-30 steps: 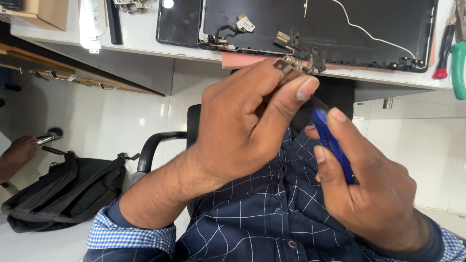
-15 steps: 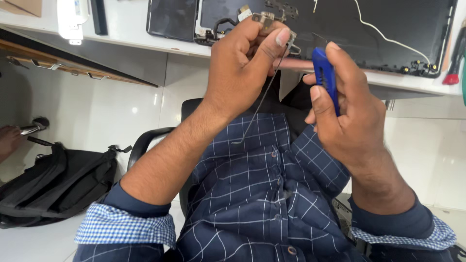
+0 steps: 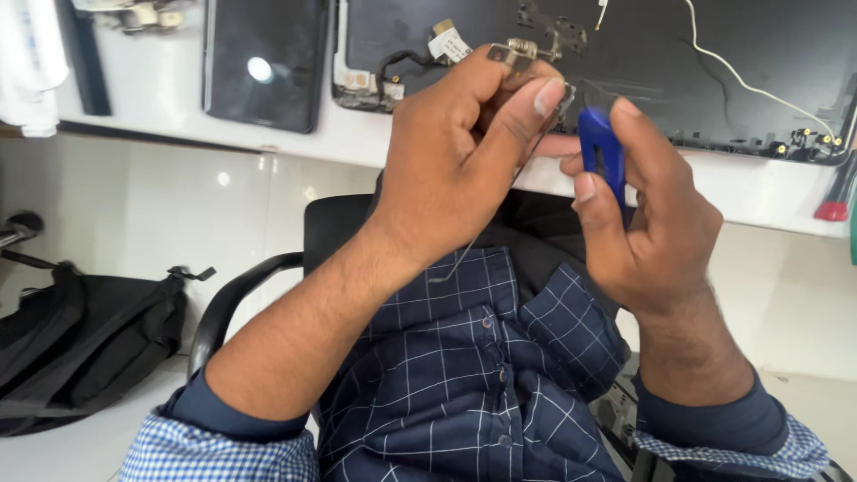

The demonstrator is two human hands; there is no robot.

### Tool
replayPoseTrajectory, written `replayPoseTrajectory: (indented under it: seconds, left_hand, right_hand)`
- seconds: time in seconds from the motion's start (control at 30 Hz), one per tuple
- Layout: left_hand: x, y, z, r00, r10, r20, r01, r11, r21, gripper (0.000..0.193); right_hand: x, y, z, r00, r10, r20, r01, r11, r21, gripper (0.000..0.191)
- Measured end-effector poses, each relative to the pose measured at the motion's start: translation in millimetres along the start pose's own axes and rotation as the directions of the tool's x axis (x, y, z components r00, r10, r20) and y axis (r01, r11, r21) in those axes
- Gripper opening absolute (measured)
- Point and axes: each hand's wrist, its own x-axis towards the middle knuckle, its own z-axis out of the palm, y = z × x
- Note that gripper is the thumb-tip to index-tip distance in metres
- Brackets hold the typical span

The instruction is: The person uses a utility knife and pliers to scrape and adjust a laptop hinge mechanism. They repeatedly scrape the hinge with the knife, then use pliers to bend and align parts of the hinge, continuing the process throughout the clip.

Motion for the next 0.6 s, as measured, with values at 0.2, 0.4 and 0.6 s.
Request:
replayPoseTrajectory:
  seconds: [0.2, 0.4, 0.6]
  left_hand:
    - [-4, 15, 0, 0.999, 0.010, -0.037, -0.004, 0.988, 0.153, 0.019]
    - [-5, 27, -2, 0.998, -0.063, -0.021, 0.065, 0.994, 0.092, 0.016]
    - [-11, 33, -6, 0.996, -0.084, -0.017, 0.086, 0.986, 0.143, 0.014]
  right_hand:
    - [-17, 6, -2, 0.996, 0.083, 0.014, -0.084, 0.983, 0.162, 0.049]
    - [-15, -10, 0, 0.989, 0.142, 0.044, -0.148, 0.968, 0.204, 0.046]
    - [-4, -18, 7, 0.993, 0.103, 0.051, -0.110, 0.982, 0.152, 0.048]
